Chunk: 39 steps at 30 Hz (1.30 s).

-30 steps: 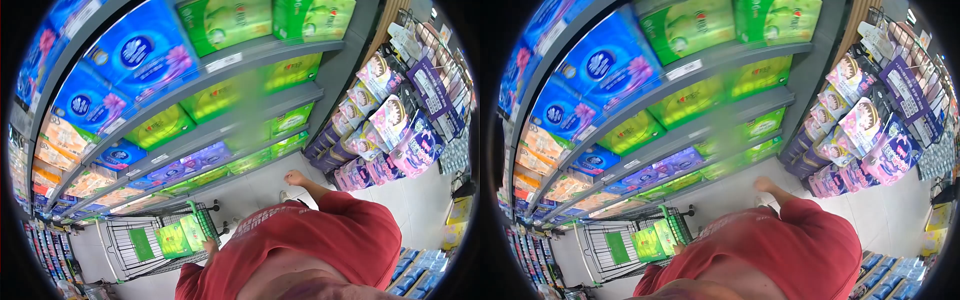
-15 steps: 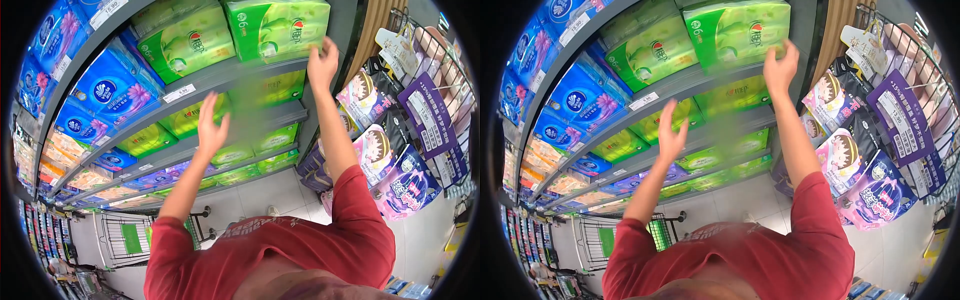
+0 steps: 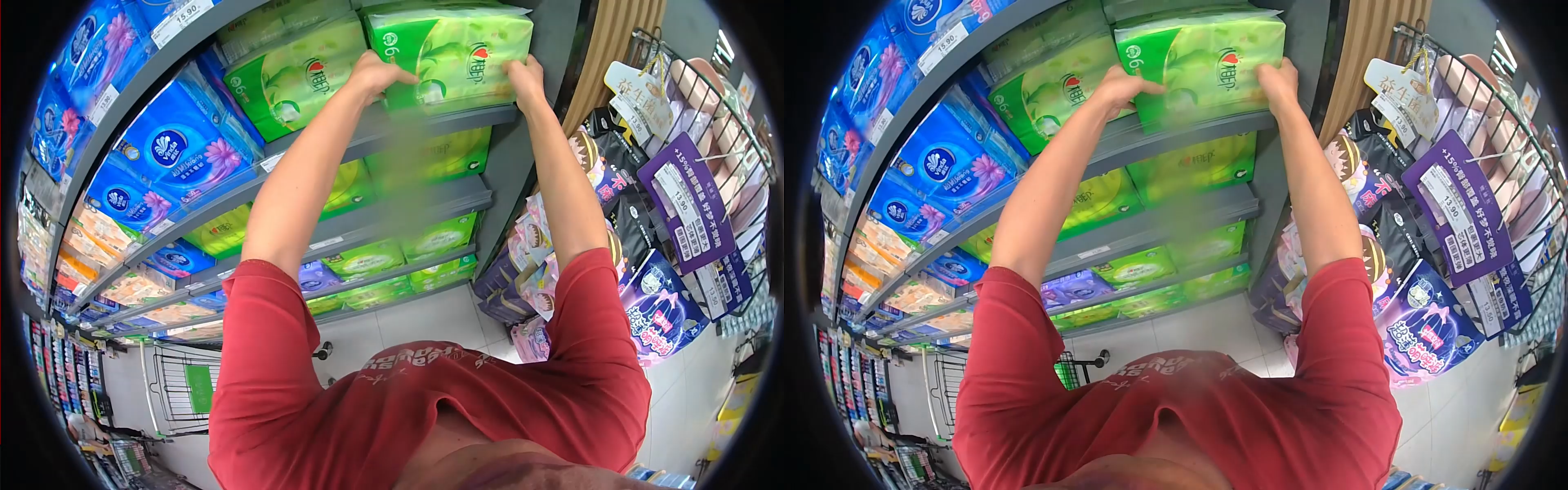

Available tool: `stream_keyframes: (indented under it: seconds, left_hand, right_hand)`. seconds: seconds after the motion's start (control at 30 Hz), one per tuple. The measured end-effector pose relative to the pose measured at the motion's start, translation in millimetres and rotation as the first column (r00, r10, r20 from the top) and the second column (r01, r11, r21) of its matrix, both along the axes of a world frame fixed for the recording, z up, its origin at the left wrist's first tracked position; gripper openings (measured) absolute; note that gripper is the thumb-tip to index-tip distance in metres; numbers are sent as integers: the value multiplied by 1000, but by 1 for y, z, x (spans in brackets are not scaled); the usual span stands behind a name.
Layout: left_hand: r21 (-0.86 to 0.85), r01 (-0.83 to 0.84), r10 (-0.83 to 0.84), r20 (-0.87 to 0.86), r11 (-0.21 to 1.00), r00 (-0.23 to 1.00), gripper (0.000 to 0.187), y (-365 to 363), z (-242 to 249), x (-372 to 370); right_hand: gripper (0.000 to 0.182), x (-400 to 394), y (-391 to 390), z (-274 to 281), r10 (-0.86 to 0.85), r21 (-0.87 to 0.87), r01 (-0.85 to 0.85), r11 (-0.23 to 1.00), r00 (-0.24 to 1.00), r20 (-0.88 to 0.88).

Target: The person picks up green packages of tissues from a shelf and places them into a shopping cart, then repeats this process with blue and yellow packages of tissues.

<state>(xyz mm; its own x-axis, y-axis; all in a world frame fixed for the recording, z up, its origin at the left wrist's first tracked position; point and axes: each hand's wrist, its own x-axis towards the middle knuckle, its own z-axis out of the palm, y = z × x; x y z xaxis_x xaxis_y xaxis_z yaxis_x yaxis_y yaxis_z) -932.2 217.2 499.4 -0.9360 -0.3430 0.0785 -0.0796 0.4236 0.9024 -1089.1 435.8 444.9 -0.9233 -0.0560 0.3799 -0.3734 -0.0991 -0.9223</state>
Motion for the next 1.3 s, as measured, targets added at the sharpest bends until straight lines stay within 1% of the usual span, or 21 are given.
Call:
stream_keyframes:
  seconds: [0.13, 0.2, 0.23, 0.3, 0.37, 0.43, 0.5, 0.53, 0.57, 0.63, 0.67, 0.77, 0.83, 0.9, 0.97, 1.0, 1.1, 1.13, 1.23, 1.27, 1.3]
  left_hand:
    - [-24, 8, -8, -23, 1000, 1000, 36, 7, 6, 7]
    - [-206, -15, -11, -123, 979, 992, 52, 8, 11, 15]
    - [-204, -18, -6, -120, 979, 993, 52, 6, 10, 16]
    - [-334, -171, 69, -297, 927, 952, 70, 5, 8, 23]
    - [-365, -182, 56, -329, 913, 943, 76, 5, 6, 41]
    - [-393, -193, 44, -357, 899, 933, 81, 10, 3, 67]
    - [-521, -298, -3, -500, 800, 866, 51, 12, -3, 92]
    - [-507, -244, -33, -476, 827, 879, 72, 12, -4, 105]
    - [-503, -246, -22, -468, 829, 883, 72, 12, -3, 119]
    - [-575, -284, -142, -584, 767, 799, 32, 14, 1, 148]
    - [-564, -287, -164, -616, 774, 770, 27, 15, 3, 162]
    - [-508, -284, -122, -626, 813, 770, 26, 12, 0, 204]
    - [-388, -265, -21, -595, 883, 803, 27, 7, -11, 233]
    - [-463, -281, -96, -637, 841, 765, 33, -12, -36, 256]
    - [-96, -230, 105, -682, 968, 724, 30, -11, -58, 274]
    - [-8, -267, 222, -536, 964, 815, 48, -5, -66, 289]
    - [60, -396, 383, -416, 916, 824, 89, -15, -139, 319]
    - [82, -453, 450, -368, 888, 814, 90, -10, -163, 332]
    - [84, -609, 614, -158, 788, 773, 82, 5, -241, 375]
    - [88, -641, 646, -143, 763, 749, 82, 10, -265, 390]
    - [131, -654, 661, -17, 745, 750, 86, 15, -287, 405]
  right_hand:
    - [35, 0, -4, -1, -63, -5, 63, 998, 998, -8]
    - [34, 6, -6, 3, -103, -108, 98, 989, 994, -46]
    - [34, 12, -6, 7, -99, -106, 94, 990, 994, -43]
    - [30, 25, -6, 15, -126, -201, 104, 974, 987, -97]
    - [26, 33, -8, 15, -142, -246, 110, 963, 983, -114]
    - [23, 56, -9, 17, -110, -456, 29, 889, 982, -152]
    - [21, 79, -9, 18, -107, -499, 15, 867, 982, -157]
    - [21, 87, -9, 17, -119, -549, -29, 836, 965, -233]
    - [21, 97, -8, 16, -133, -591, -78, 803, 943, -305]
    - [18, 134, -8, 23, -129, -637, -132, 759, 930, -346]
    - [23, 146, -7, 20, -89, -631, -197, 751, 916, -392]
    - [29, 182, -6, 9, 85, -547, -454, 703, 818, -569]
    - [43, 198, -11, -9, 241, -462, -616, 638, 729, -640]
    - [54, 210, -14, -30, 334, -361, -569, 739, 775, -537]
    - [58, 199, -18, -69, 532, -213, -704, 678, 670, -518]
    - [61, 198, -28, -93, 571, -258, -736, 626, 658, -492]
    - [58, 204, -45, -181, 793, -324, -791, 518, 587, -164]
    - [59, 223, -53, -203, 758, -403, -685, 607, 652, 34]
    - [65, 265, -61, -271, 727, -359, -635, 684, 553, 407]
    - [65, 281, -62, -279, 742, -364, -664, 654, 467, 481]
    - [66, 291, -63, -296, 709, -317, -677, 664, 436, 555]
